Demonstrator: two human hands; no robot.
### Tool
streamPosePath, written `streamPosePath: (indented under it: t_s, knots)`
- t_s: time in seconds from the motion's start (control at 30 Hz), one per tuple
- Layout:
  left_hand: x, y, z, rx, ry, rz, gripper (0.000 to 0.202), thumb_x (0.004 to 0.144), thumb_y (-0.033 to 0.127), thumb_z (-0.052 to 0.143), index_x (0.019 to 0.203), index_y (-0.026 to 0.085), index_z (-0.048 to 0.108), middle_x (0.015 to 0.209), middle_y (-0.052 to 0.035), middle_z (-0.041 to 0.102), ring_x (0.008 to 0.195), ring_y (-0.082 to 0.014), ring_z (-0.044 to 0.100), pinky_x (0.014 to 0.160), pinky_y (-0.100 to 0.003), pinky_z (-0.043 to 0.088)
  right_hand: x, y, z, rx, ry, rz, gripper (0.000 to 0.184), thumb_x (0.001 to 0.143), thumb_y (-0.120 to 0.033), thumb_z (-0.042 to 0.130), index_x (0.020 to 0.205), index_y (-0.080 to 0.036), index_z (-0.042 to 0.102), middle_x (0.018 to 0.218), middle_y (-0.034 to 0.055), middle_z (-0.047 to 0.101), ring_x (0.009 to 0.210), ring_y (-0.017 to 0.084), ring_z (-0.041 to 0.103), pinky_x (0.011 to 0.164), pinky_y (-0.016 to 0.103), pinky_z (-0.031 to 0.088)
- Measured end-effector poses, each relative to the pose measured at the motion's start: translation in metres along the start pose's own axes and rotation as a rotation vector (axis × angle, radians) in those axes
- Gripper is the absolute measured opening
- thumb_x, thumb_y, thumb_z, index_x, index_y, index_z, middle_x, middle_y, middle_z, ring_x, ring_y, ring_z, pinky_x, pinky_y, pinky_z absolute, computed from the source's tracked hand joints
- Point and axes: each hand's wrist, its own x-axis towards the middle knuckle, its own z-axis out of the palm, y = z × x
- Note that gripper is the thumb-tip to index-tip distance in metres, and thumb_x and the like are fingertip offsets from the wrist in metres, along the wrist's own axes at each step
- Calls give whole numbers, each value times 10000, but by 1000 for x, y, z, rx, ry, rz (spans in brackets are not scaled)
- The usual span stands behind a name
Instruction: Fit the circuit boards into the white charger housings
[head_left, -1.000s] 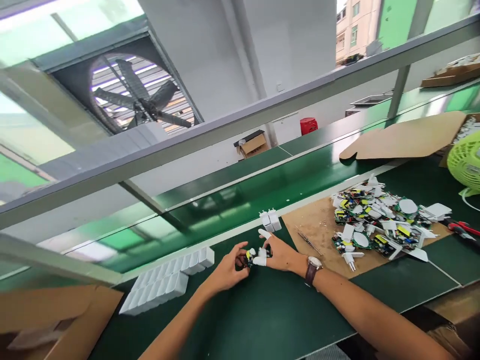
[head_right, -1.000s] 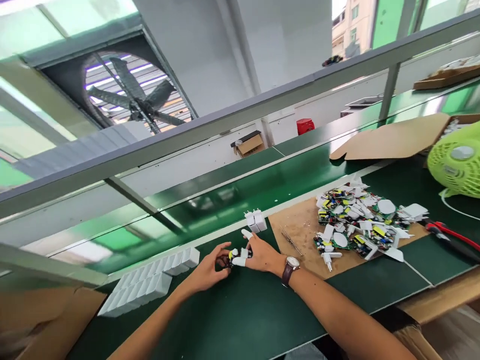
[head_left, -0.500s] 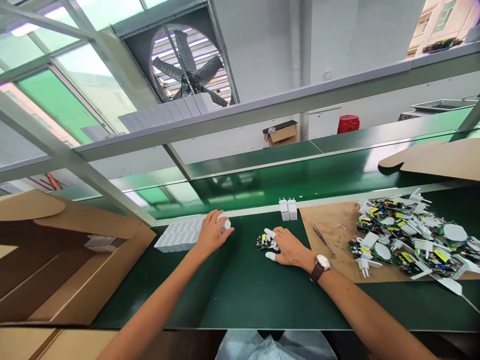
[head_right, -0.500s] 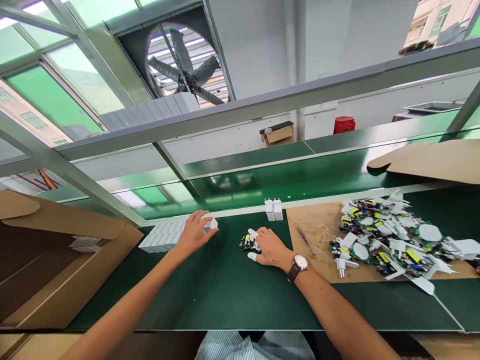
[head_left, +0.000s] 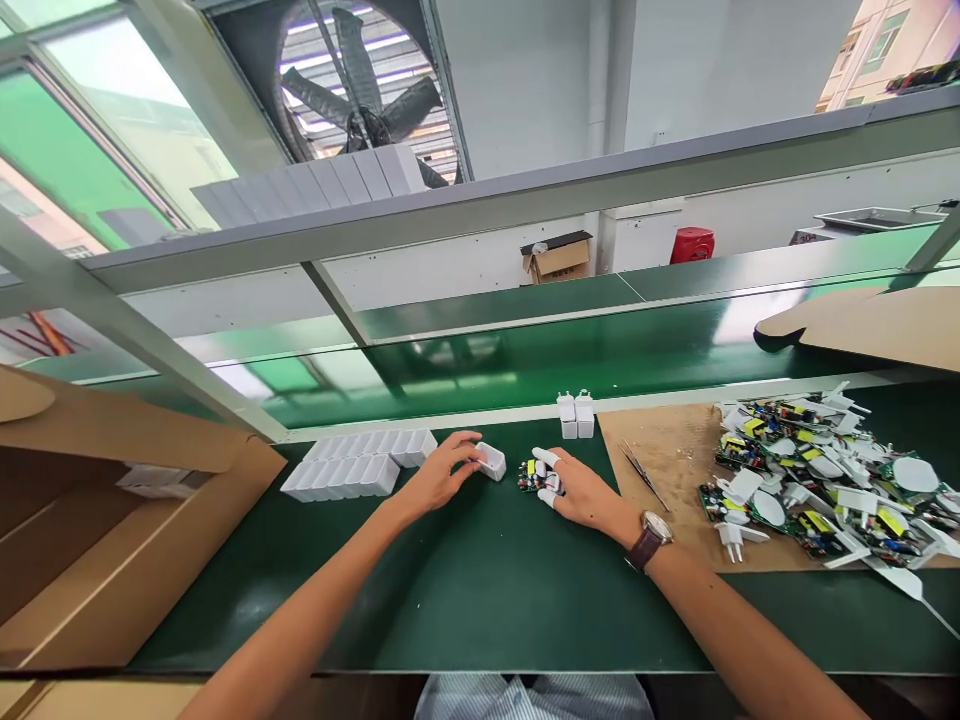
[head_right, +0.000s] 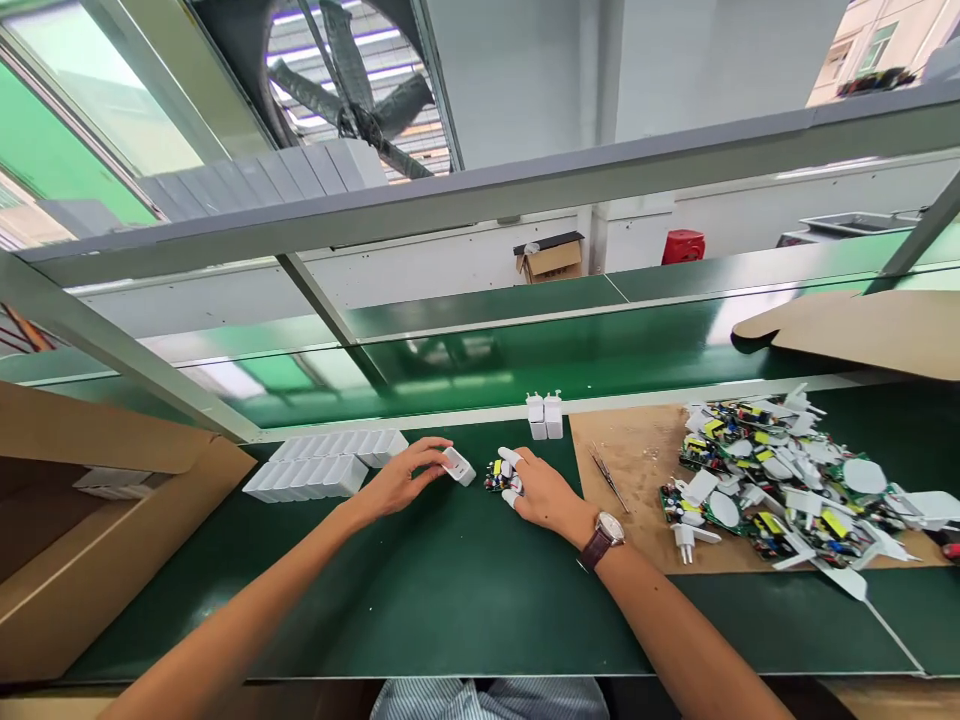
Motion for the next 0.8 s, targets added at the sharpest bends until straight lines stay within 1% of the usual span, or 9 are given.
streamPosePath:
  t_s: [0.13, 0.27, 0.33, 0.37, 0.43, 0.5, 0.6, 0.7, 0.8]
  knots:
    - [-6, 12, 5, -137, -79, 33, 307, 1029, 304, 451, 1076, 235, 747, 1346, -101, 663, 1070, -193, 706, 926, -345, 608, -1, 0, -4, 10, 1, 70, 722, 874, -161, 608, 1561, -156, 385, 1353, 169, 575, 980, 259, 671, 883, 428, 579]
    - [-9, 22, 10, -423, -111, -83, 391, 1059, 317, 370, 1358, 233, 609, 1402, -129, 625, 1124, -203, 685, 950, -375, 601, -2, 1, -6, 26, -7, 52, 752, 861, -131, 576, 1579, -166, 356, 1339, 165, 597, 1018, 266, 663, 913, 445, 577]
    - [-10, 29, 14, -495, -130, -153, 464, 1044, 390, 460, 1484, 243, 480, 1429, -141, 599, 1131, -219, 678, 989, -415, 582, -3, 2, -6, 23, -15, 59, 772, 847, -121, 567, 1584, -176, 344, 1354, 159, 601, 1079, 279, 659, 957, 465, 567]
    - [-10, 31, 16, -494, -134, -178, 568, 1003, 442, 559, 1521, 247, 427, 1442, -149, 582, 1123, -232, 678, 998, -436, 576, -3, 2, -5, 15, -17, 65, 780, 842, -119, 563, 1587, -178, 337, 1368, 158, 597, 1104, 285, 657, 973, 472, 564]
    - [-10, 35, 24, -453, -134, -203, 863, 835, 527, 782, 1545, 243, 381, 1452, -164, 555, 1143, -274, 664, 1015, -477, 563, -3, 1, -5, -12, -9, 64, 779, 845, -117, 546, 1589, -183, 326, 1421, 159, 573, 1145, 296, 652, 993, 486, 562]
    - [-10, 37, 34, -393, -109, -227, 999, 706, 536, 885, 1528, 239, 401, 1410, -157, 575, 1198, -318, 639, 1038, -509, 545, -2, 0, -4, -45, 14, 47, 762, 860, -118, 530, 1589, -193, 322, 1460, 158, 552, 1153, 303, 655, 984, 495, 574]
    - [-11, 35, 48, -359, -46, -267, 860, 753, 476, 853, 1480, 241, 457, 1378, -139, 608, 1260, -333, 618, 1078, -513, 519, -1, -3, -5, -86, 79, 45, 739, 882, -114, 514, 1589, -220, 326, 1455, 152, 564, 1120, 299, 675, 936, 489, 604]
    - [-14, 30, 56, -407, -10, -292, 802, 791, 431, 821, 1480, 250, 453, 1357, -120, 642, 1200, -305, 665, 1039, -473, 555, -1, -6, -7, -81, 159, 59, 704, 896, -118, 522, 1571, -227, 355, 1405, 149, 602, 1114, 295, 685, 926, 478, 616]
    - [-16, 26, 58, -429, 58, -226, 706, 838, 397, 789, 1457, 269, 475, 1352, -103, 643, 1202, -286, 663, 1049, -465, 554, -1, -14, -11, -23, 276, 36, 653, 918, -141, 546, 1543, -240, 387, 1388, 140, 613, 1165, 283, 672, 962, 461, 610]
